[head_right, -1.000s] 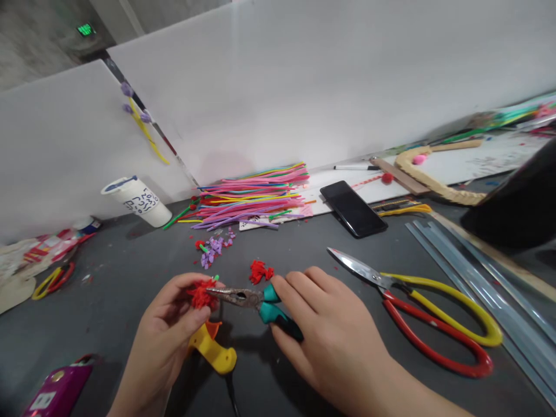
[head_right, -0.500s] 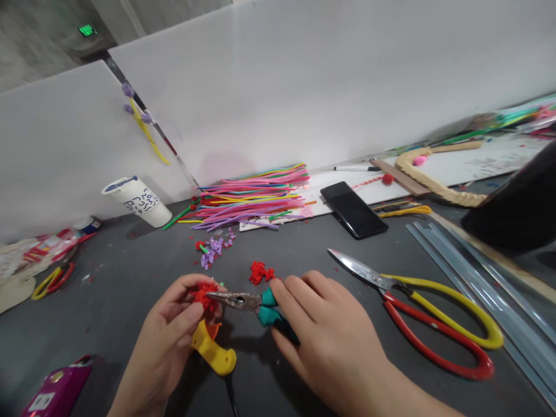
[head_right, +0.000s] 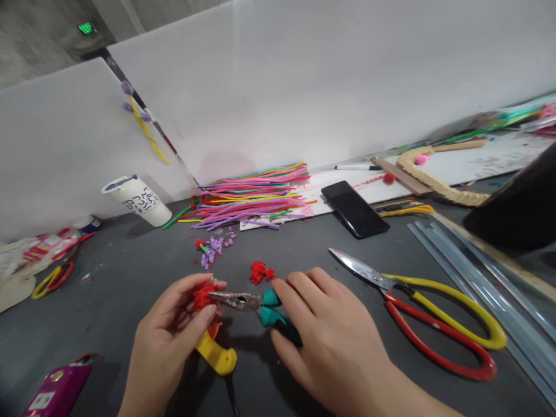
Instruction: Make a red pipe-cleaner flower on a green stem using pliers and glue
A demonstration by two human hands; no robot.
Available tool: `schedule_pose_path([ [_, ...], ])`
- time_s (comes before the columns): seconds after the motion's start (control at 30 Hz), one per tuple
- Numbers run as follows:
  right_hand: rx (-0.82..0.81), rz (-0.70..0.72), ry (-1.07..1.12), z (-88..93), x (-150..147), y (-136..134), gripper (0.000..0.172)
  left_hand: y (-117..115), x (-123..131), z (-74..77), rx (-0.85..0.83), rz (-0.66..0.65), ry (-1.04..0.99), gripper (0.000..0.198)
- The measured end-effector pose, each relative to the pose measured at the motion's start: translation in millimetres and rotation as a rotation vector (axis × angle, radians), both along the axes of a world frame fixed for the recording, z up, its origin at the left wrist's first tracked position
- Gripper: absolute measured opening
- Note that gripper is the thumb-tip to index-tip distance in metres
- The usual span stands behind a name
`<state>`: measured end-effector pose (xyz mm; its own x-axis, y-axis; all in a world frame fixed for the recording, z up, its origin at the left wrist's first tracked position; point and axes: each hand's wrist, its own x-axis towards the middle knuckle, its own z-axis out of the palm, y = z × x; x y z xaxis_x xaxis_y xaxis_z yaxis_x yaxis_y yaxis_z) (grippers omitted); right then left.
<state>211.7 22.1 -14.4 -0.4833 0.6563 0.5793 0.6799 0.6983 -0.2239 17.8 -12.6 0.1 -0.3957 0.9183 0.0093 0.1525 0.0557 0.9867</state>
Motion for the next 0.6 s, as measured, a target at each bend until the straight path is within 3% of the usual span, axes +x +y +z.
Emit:
schedule_pose_path([
  [0.4,0.028,-0.022,-0.031,-0.3,0.0,0.1,0.027,-1.0,0.3,-3.7,0.12,0.053,0.348,0.022],
  [0.6,0.096,-0.011,-0.109,-5.4,1.6,1.1,0.027,-0.6,2.5,-2.0,0.064,0.069,0.246,0.021],
])
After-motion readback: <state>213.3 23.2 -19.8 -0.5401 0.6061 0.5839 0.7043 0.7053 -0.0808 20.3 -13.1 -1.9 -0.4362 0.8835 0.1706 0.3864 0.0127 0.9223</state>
